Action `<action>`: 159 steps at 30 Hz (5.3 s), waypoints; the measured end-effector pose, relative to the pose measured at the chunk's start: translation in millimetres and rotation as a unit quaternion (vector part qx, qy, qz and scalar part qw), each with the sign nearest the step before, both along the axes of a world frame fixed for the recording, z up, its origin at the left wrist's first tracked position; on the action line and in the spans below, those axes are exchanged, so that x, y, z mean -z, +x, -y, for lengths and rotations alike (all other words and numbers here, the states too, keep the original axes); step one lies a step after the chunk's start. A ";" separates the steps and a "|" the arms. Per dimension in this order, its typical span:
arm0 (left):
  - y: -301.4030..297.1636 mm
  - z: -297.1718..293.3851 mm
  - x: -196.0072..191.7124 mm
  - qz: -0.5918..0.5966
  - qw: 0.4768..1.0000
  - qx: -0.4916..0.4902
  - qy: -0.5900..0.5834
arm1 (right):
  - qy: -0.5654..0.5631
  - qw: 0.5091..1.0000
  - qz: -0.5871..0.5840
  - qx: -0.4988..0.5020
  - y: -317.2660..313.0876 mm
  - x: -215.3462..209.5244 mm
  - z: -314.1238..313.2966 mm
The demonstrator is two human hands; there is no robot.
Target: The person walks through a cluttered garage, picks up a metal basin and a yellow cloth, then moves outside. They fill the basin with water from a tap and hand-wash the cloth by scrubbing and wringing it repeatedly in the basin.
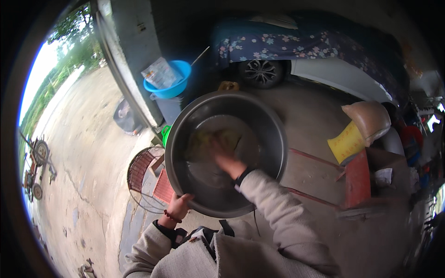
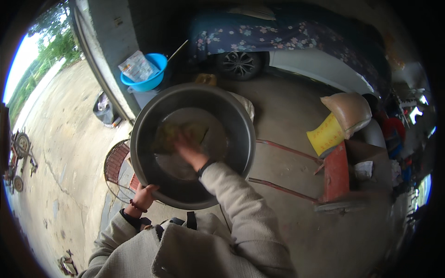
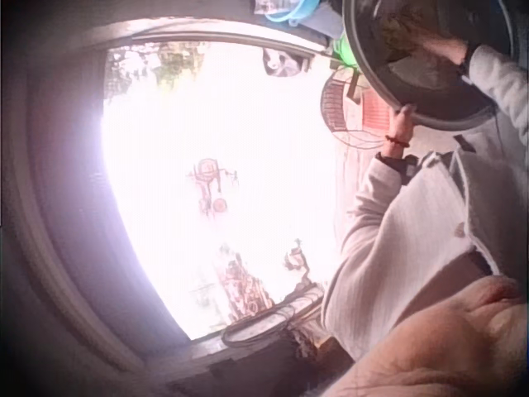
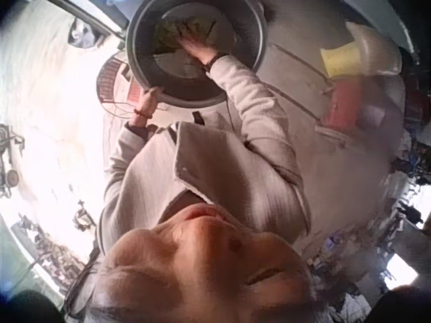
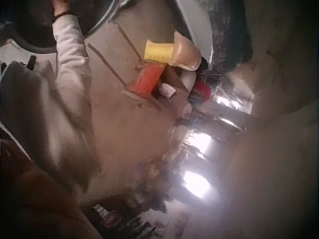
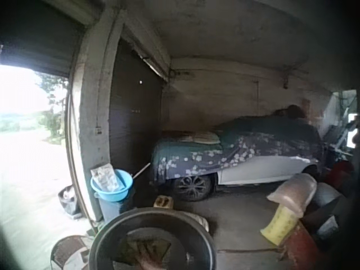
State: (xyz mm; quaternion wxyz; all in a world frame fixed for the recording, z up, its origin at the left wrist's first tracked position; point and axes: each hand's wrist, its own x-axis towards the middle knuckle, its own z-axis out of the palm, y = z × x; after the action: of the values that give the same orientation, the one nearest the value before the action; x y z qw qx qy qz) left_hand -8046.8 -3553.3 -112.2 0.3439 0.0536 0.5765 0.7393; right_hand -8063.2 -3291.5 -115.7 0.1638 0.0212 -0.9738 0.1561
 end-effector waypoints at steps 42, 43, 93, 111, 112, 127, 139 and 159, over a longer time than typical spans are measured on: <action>-311.4 654.3 30.4 0.205 0.920 -0.333 -0.024 | -0.027 0.850 0.232 -0.473 -433.3 81.6 780.5; -326.6 663.5 29.1 0.204 0.920 -0.335 -0.026 | -0.023 0.852 0.221 -0.474 -448.6 84.4 791.3; -1112.9 1040.1 9.9 0.161 0.930 -0.329 -0.041 | 0.204 0.939 0.231 -0.153 -1272.8 80.4 1010.2; -1533.2 1061.5 61.2 0.137 0.974 -0.161 -0.083 | -0.574 0.750 0.318 -0.089 -1666.8 73.0 1019.4; -1560.4 1062.6 62.3 0.144 0.973 -0.167 -0.069 | -0.433 0.882 0.181 -0.041 -1685.5 70.4 997.0; -1944.2 945.3 90.0 0.120 0.987 -0.078 -0.074 | 0.111 0.954 0.268 0.072 -1961.3 129.5 892.8; -2249.6 815.0 105.5 0.101 0.991 -0.033 -0.084 | 0.166 0.904 0.367 -0.144 -2220.8 160.8 806.1; -2625.6 495.9 86.2 0.071 0.985 0.130 -0.092 | -0.201 0.920 0.113 0.316 -2471.2 98.8 394.7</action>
State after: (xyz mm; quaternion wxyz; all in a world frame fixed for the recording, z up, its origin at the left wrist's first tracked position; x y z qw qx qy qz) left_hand -10672.4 -4049.1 -198.4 0.4807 0.0440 0.6040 0.6342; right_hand -10534.5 -3686.2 -214.5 0.0939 -0.3390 -0.8902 0.2897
